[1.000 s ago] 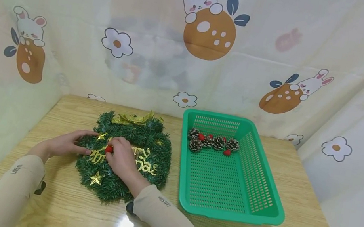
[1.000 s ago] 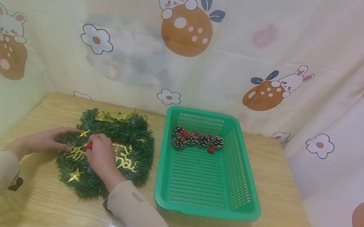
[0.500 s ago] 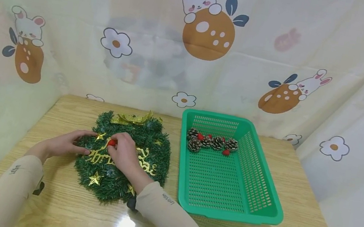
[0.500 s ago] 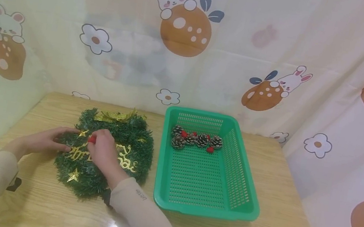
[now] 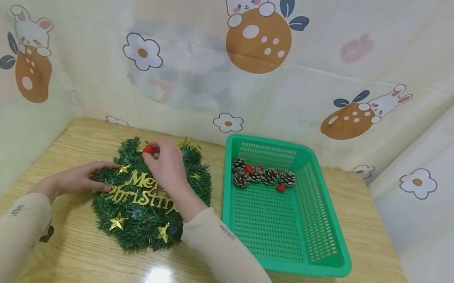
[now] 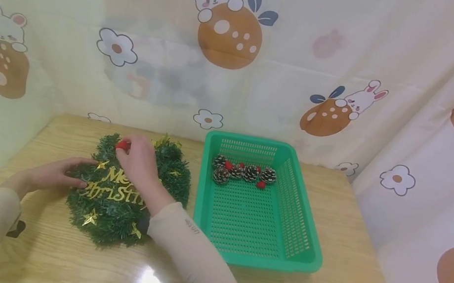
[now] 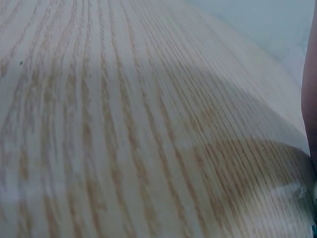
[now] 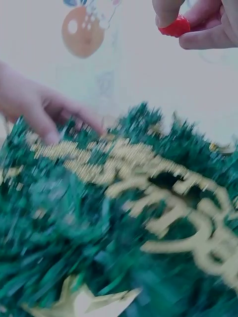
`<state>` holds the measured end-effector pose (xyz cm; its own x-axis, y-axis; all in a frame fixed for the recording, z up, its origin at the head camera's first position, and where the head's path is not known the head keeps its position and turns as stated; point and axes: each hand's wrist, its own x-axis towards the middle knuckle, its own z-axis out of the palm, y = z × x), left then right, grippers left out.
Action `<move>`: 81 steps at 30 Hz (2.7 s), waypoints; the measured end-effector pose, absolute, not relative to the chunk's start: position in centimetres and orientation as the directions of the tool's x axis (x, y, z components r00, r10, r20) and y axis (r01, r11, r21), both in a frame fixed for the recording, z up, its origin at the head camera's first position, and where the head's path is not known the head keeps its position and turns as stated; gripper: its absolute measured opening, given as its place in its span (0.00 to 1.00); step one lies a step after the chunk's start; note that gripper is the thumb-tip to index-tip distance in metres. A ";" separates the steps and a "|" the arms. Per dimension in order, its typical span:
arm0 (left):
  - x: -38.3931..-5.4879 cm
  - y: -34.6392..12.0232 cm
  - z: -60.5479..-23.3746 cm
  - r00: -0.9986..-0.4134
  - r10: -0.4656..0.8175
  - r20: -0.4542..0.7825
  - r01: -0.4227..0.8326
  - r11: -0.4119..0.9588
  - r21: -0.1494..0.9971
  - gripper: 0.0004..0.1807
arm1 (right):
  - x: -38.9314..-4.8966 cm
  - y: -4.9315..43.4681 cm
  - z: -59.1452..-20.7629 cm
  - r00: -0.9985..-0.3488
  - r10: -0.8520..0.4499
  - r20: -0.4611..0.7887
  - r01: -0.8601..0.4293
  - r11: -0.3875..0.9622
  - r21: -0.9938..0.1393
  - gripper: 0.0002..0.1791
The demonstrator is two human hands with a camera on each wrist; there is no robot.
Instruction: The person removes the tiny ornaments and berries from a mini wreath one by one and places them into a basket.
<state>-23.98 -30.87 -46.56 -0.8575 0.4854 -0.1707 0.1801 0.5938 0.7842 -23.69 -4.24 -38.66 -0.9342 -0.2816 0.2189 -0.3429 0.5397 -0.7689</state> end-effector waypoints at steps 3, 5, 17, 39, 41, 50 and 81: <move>-24.1 -31.0 -46.7 -0.859 0.484 -0.170 0.180 0.595 0.783 0.40 | -24.2 -3.5 -37.5 -0.933 -0.279 0.226 -0.345 0.522 -0.780 0.18; -24.1 -31.0 -46.7 -0.859 0.484 -0.168 0.179 0.591 0.786 0.40 | -24.5 -2.9 -37.0 -0.933 -0.281 0.225 -0.345 0.519 -0.782 0.18; -24.1 -31.0 -46.7 -0.855 0.490 -0.168 0.178 0.583 0.793 0.41 | -26.3 0.9 -35.5 -0.959 -0.183 0.217 -0.278 0.448 -0.850 0.19; -24.4 -31.2 -46.7 -0.853 0.497 -0.160 0.195 0.587 0.786 0.40 | -29.0 10.0 -35.9 -0.982 0.027 0.187 -0.151 0.485 -0.861 0.20; -24.4 -31.3 -46.7 -0.853 0.498 -0.157 0.199 0.589 0.783 0.40 | -29.3 11.0 -36.2 -0.983 0.050 0.174 -0.128 0.494 -0.860 0.20; -24.0 -31.2 -46.5 -0.850 0.508 -0.141 0.218 0.582 0.783 0.39 | -30.1 14.9 -37.4 -0.987 0.130 0.091 -0.002 0.565 -0.825 0.24; -24.2 -31.1 -46.2 -0.852 0.501 -0.150 0.203 0.582 0.788 0.39 | -30.8 19.6 -42.5 -0.998 0.070 0.007 0.053 0.817 -0.574 0.18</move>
<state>-24.17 -31.10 -46.17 -0.8522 0.5013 -0.1500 0.2035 0.5816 0.7876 -30.76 19.63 -42.46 -0.9975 0.0701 0.0071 0.0533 0.8173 -0.5737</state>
